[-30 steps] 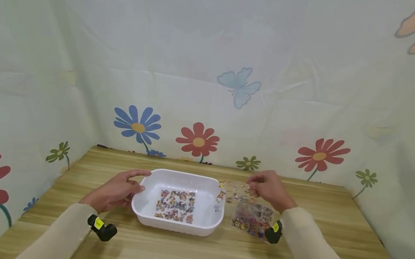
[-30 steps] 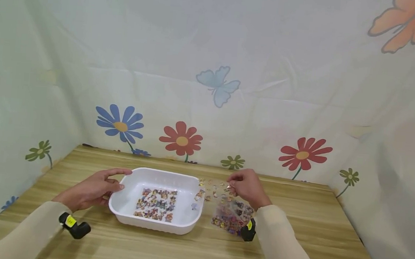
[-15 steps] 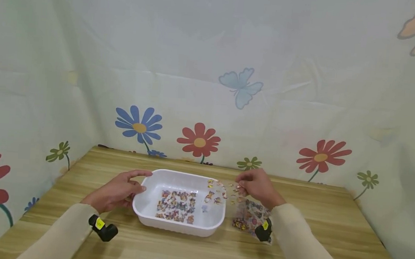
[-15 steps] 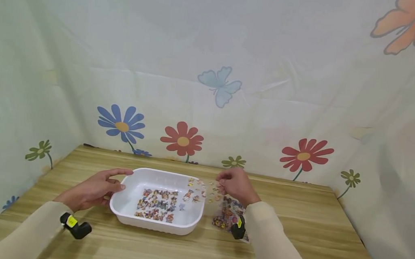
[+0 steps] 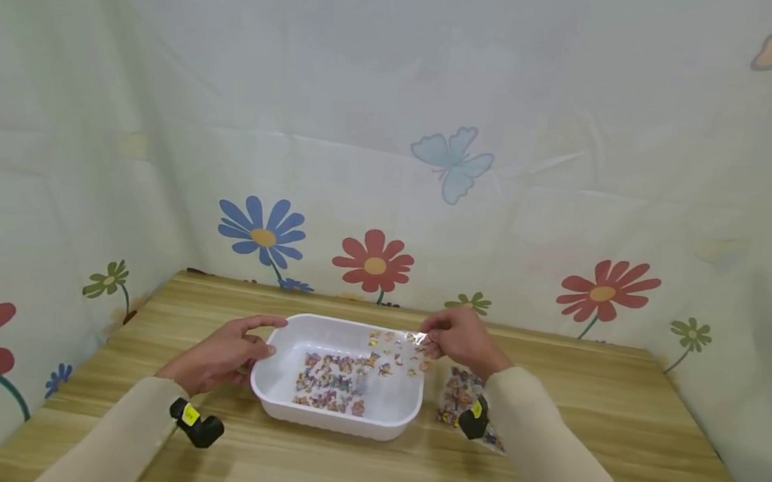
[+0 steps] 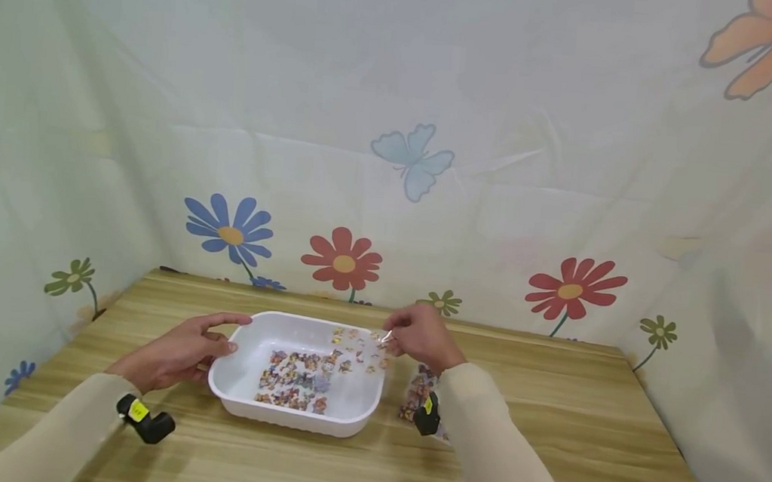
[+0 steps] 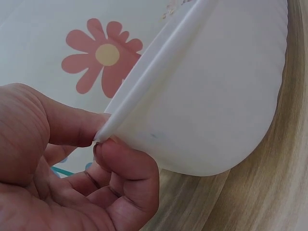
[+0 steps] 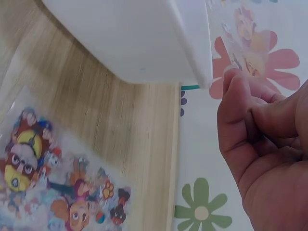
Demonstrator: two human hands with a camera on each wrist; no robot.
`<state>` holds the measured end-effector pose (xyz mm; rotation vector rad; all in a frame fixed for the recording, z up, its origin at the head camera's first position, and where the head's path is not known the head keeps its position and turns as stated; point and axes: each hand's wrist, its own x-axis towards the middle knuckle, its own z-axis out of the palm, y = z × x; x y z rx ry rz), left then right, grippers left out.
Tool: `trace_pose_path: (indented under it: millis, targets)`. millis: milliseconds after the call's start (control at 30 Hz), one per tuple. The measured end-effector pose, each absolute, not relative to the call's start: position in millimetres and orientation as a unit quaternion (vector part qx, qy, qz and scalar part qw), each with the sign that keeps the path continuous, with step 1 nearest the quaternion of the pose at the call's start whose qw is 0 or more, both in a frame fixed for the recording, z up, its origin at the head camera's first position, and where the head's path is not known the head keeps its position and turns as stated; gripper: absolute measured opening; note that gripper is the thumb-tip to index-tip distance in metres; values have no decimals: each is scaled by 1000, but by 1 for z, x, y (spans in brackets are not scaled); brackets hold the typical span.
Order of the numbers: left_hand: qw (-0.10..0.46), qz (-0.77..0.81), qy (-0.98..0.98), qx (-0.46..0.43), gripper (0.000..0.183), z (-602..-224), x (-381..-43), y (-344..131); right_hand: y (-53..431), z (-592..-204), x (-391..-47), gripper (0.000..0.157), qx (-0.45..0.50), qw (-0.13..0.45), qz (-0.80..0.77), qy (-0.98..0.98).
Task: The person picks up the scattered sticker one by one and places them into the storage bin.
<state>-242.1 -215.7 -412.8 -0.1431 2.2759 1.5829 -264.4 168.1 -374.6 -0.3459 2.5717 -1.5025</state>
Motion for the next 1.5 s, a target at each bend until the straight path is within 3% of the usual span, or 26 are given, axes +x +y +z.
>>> trace_pose_path:
  millis: [733,1500]
  targets:
    - [180,567,803,-37,58,-411,-241,-217,135,-366,-275,24,-105,114,-495,855]
    - [183,567,802,-44,56,-411,-241,-216,95,-371,-283,15,-127,145,-483,854]
